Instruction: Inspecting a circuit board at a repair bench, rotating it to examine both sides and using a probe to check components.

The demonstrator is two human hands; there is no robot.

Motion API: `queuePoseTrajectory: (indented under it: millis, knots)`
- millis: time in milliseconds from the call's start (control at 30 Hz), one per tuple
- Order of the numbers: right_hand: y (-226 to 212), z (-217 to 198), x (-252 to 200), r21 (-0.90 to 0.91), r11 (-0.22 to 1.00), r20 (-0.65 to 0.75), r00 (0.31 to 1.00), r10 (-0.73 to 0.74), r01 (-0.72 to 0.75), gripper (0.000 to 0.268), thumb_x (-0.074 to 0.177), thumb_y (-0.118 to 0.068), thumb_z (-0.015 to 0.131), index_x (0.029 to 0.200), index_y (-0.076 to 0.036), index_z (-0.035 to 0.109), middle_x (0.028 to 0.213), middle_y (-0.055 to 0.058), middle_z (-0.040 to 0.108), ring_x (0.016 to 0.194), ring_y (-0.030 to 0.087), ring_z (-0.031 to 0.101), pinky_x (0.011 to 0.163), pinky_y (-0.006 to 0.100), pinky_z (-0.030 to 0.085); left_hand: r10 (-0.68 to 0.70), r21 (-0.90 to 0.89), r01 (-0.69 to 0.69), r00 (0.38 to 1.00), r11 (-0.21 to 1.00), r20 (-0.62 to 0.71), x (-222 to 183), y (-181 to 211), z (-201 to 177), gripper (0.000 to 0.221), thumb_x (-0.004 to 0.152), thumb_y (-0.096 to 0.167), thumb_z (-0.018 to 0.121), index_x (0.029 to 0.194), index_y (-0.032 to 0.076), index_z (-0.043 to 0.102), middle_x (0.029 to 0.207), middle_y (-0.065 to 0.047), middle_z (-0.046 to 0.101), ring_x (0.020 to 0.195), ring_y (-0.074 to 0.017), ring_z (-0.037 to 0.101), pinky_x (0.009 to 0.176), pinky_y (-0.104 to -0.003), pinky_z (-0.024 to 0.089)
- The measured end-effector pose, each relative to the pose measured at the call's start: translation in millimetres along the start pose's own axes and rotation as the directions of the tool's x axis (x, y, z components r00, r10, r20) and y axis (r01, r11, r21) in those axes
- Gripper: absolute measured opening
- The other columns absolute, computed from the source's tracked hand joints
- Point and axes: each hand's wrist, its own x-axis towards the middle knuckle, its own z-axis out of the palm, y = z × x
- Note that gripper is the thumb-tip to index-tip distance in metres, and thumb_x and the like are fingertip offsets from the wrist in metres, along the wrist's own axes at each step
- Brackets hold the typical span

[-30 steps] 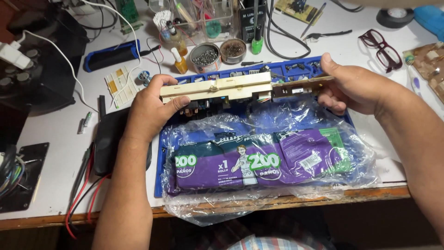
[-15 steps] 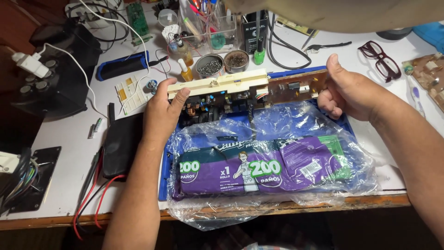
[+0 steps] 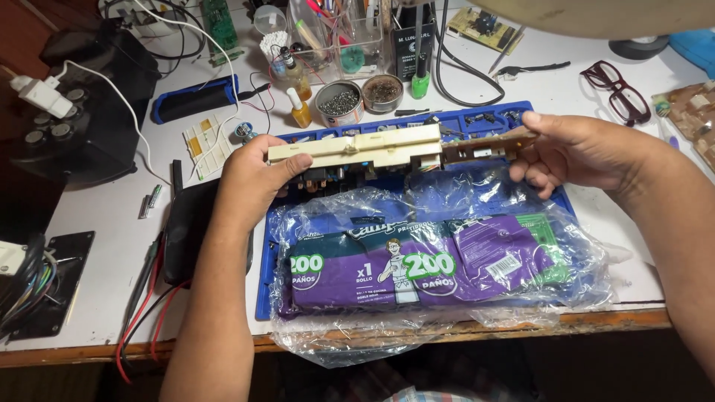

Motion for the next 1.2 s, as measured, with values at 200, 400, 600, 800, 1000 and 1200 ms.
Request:
queuePoseTrajectory:
  millis: [200,400,600,800,1000,1200]
  knots:
    - [-21,18,-16,-0.128,0.980,-0.037,0.988,0.147,-0.150,0.086,0.096,-0.045,0.074,0.169,0.001,0.076,0.100,0.027,0.079,0.079,0.036,0.075,0.070,0.052,0.069,-0.020,0.154,0.025,0.999,0.988,-0.030,-16,18,-7,0.034,0.088,0.034,0.103,0.111,0.017,0.086,0.128,0.001,0.090,0.108,-0.0126,0.079,0.091,-0.031,0.059]
    - [-28,31,-22,-0.235,0.933,-0.164,0.958,0.237,-0.271,0.103,0.087,-0.026,0.086,0.186,-0.020,0.062,0.084,0.020,0.071,0.079,0.040,0.074,0.081,0.058,0.067,0.117,0.091,-0.130,0.984,0.987,0.138,-24,5,-23,0.022,0.083,0.021,0.102,0.090,0.014,0.082,0.152,-0.004,0.088,0.127,-0.0156,0.082,0.109,-0.030,0.058]
    - [-49,67,-30,-0.311,0.880,-0.303,0.915,0.265,-0.358,0.109,0.086,-0.006,0.092,0.188,-0.028,0.059,0.095,0.020,0.058,0.085,0.039,0.068,0.085,0.051,0.059,0.050,0.207,-0.107,0.963,0.972,0.265,-33,12,-29,0.013,0.078,0.019,0.104,0.076,0.018,0.092,0.162,-0.005,0.087,0.147,-0.0164,0.080,0.124,-0.033,0.048]
    - [-45,66,-22,-0.446,0.813,-0.323,0.914,0.244,-0.375,0.108,0.081,-0.007,0.096,0.181,-0.030,0.062,0.103,0.016,0.053,0.092,0.033,0.058,0.086,0.043,0.046,-0.015,0.220,-0.079,0.919,0.972,0.394,-35,12,-35,0.010,0.079,0.018,0.103,0.074,0.017,0.094,0.172,-0.003,0.081,0.161,-0.0186,0.072,0.131,-0.037,0.039]
    - [-35,58,-17,-0.579,0.748,-0.339,0.930,0.141,-0.324,0.111,0.078,-0.011,0.105,0.177,-0.034,0.060,0.090,0.016,0.052,0.082,0.031,0.050,0.075,0.043,0.033,-0.005,0.209,-0.095,0.902,0.973,0.431,-33,14,-35,0.008,0.084,0.017,0.096,0.077,0.016,0.096,0.161,0.001,0.089,0.148,-0.0157,0.080,0.128,-0.038,0.046]
    - [-34,59,-18,-0.574,0.748,-0.339,0.928,0.153,-0.333,0.113,0.080,-0.009,0.104,0.179,-0.033,0.056,0.094,0.017,0.057,0.086,0.032,0.055,0.077,0.044,0.039,0.026,0.196,-0.116,0.912,0.974,0.409,-30,10,-31,0.014,0.084,0.016,0.098,0.098,0.014,0.097,0.151,0.001,0.090,0.142,-0.0135,0.081,0.125,-0.034,0.054]
